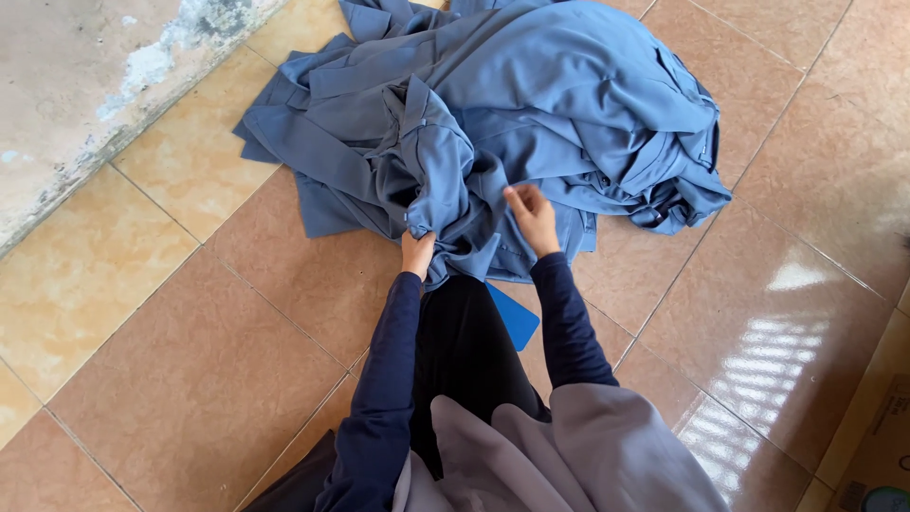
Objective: Folding blue pants into neat rectangles on a tiled floor.
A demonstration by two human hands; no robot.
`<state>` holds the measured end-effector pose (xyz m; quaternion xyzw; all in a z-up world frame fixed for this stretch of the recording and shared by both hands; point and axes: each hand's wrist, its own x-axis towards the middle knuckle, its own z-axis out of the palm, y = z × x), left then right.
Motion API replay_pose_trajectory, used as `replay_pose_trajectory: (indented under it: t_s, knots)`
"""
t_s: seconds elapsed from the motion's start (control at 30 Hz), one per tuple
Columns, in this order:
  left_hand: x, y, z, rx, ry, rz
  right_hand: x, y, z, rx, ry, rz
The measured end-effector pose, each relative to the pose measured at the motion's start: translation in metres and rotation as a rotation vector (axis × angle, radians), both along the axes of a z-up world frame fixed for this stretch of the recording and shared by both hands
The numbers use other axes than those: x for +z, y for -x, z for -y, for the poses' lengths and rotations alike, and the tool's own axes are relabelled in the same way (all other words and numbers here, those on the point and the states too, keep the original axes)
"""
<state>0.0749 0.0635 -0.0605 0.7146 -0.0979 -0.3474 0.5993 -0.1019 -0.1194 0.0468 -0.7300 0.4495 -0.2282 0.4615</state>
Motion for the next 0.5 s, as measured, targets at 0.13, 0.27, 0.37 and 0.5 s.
replay_pose_trajectory:
  t_s: [0.13, 0.27, 0.37, 0.5]
  knots:
    - [0.024, 0.030, 0.000, -0.110, -0.012, 0.020, 0.002, -0.023, -0.006, 0.063, -0.123, 0.085]
    - [0.058, 0.046, 0.003, -0.316, 0.015, 0.064, -0.034, -0.023, -0.007, -0.022, -0.629, 0.296]
    - [0.087, 0.044, -0.004, -0.328, -0.028, 0.133, -0.049, -0.013, 0.001, -0.133, -0.764, 0.462]
    - [0.160, 0.046, -0.032, -0.171, -0.056, 0.240, -0.014, -0.007, -0.014, -0.107, -0.848, 0.646]
